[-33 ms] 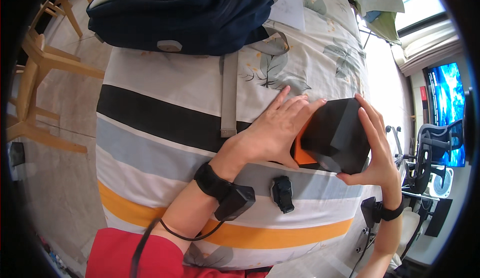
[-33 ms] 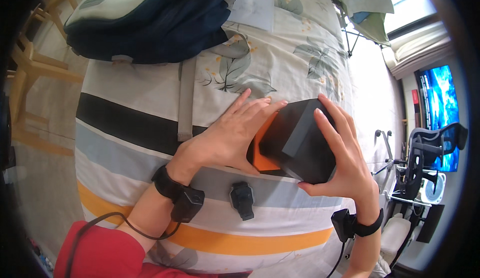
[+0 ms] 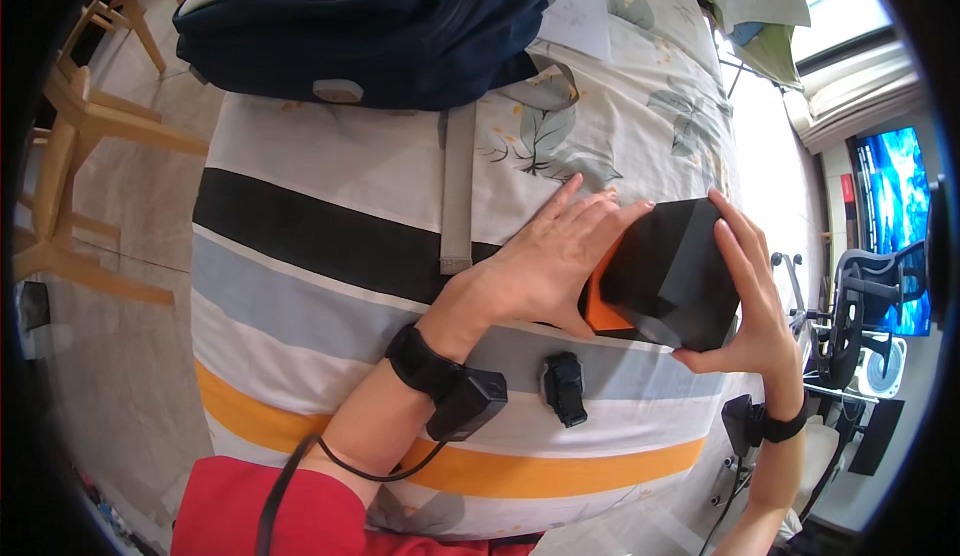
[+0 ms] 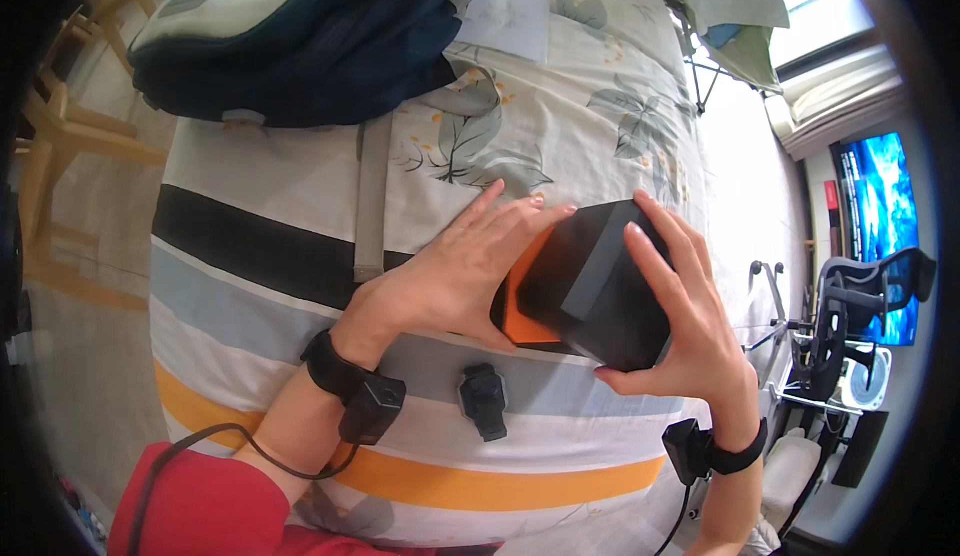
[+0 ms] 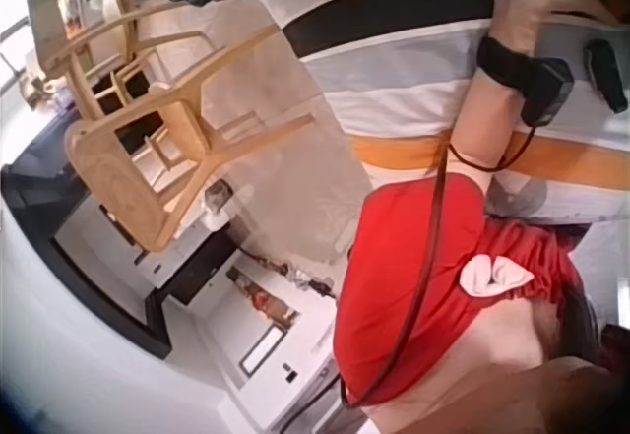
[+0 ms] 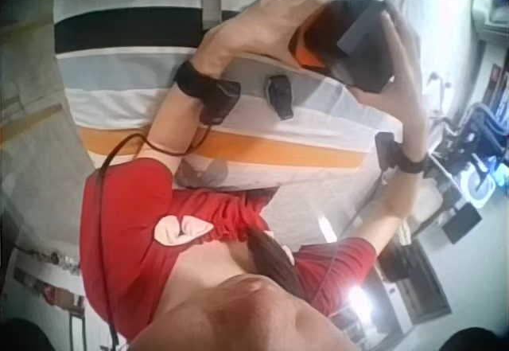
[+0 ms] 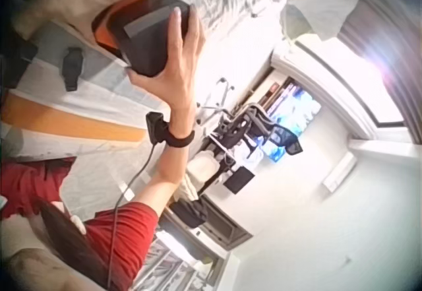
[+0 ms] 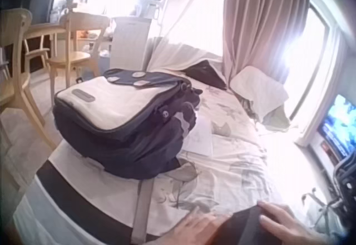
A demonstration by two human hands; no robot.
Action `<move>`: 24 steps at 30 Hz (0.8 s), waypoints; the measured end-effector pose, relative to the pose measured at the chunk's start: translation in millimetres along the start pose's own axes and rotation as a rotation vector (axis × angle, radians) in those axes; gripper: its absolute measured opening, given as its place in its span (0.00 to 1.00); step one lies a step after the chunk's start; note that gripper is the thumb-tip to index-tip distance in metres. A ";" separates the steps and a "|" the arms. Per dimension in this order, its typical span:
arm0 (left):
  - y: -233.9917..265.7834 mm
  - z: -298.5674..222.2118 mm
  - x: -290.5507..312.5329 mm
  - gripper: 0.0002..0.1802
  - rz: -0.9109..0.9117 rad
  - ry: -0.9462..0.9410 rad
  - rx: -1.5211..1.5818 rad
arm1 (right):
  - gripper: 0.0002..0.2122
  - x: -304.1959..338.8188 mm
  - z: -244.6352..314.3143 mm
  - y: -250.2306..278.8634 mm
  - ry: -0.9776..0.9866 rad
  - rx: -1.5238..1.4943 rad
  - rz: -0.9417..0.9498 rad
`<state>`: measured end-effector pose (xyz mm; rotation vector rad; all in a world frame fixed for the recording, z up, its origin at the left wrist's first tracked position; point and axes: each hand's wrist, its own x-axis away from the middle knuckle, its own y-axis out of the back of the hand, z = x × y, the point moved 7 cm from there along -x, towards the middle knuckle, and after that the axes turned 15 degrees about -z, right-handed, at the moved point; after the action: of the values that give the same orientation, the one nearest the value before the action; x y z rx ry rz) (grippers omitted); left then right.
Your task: Unpack and organize toy electronic watches and their accessories into a box and place the box on a shelf.
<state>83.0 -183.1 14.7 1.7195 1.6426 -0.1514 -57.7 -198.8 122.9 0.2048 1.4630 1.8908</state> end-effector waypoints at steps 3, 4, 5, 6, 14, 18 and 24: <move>1.6 -5.4 -2.6 0.63 0.079 0.027 0.099 | 0.48 -0.6 8.5 0.2 0.065 -0.017 0.057; 2.2 -4.1 -2.0 0.63 0.073 0.031 0.089 | 0.48 -1.8 9.1 0.2 0.076 -0.021 0.057; 2.2 -3.7 -1.0 0.64 0.059 0.020 0.109 | 0.48 -2.8 10.0 -0.4 0.092 -0.025 0.066; 3.2 -3.9 -0.5 0.65 0.045 0.009 0.129 | 0.47 -3.6 11.2 -0.9 0.108 -0.029 0.074; 11.2 4.5 -1.0 0.70 0.047 0.066 0.172 | 0.46 -14.5 15.8 -8.0 0.165 -0.064 0.113; 11.3 6.4 -0.4 0.72 0.055 0.097 0.199 | 0.47 -17.4 15.1 -10.7 0.159 -0.101 0.069; 14.4 3.2 -2.2 0.72 0.031 0.069 0.148 | 0.49 -17.2 7.9 -11.8 0.124 -0.118 0.064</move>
<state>97.0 -185.4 19.7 1.8789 1.6895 -0.2052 -35.8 -202.3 120.1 0.0808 1.4350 2.0663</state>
